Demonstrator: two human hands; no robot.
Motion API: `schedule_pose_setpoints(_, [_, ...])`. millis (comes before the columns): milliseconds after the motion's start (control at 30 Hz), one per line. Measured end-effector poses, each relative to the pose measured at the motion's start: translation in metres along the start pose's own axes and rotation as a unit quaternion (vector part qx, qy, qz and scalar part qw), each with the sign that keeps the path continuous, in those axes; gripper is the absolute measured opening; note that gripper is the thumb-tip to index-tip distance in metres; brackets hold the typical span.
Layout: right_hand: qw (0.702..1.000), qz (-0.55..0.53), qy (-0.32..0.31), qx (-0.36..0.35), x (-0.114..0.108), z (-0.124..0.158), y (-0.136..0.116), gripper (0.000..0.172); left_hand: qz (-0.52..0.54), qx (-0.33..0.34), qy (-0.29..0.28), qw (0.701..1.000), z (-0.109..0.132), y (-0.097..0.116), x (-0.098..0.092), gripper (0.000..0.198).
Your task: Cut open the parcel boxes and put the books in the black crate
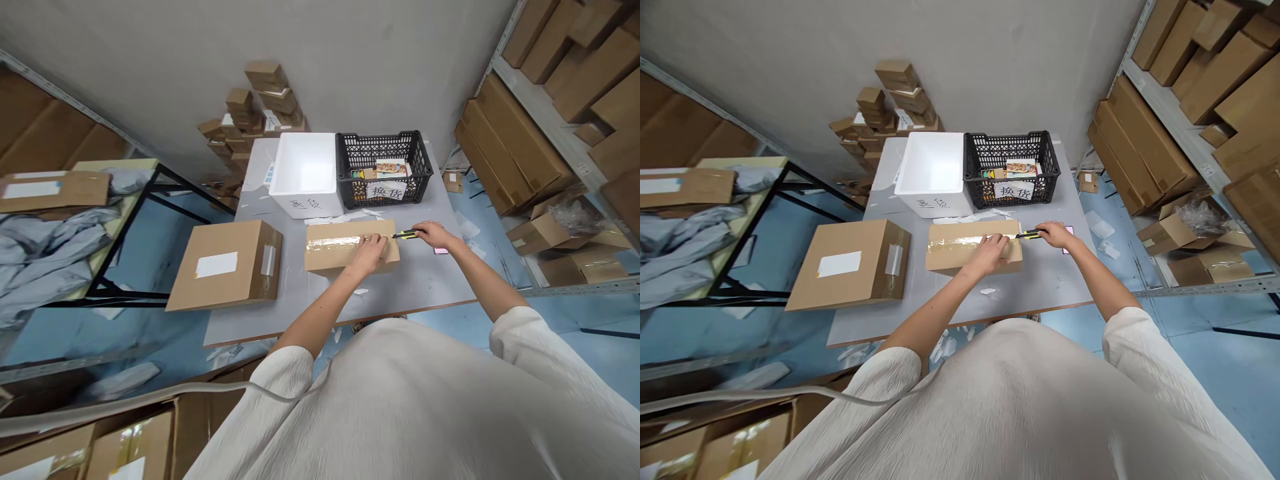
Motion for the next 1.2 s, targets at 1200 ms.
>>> schedule_pose_setpoints(1200, [0.983,-0.176,0.01,0.056,-0.016,0.066,-0.036,0.046,0.014,-0.023,0.049,0.998,-0.029,-0.045,-0.001,0.044])
Point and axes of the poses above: each hand's wrist, its own z-axis away from the middle knuckle, its own x-axis out of the palm, y = z × x, the point moved 3 cm from there along -z, towards the middle knuckle, and after that the axes turned 12 degrees about y, right-handed, at the moved point
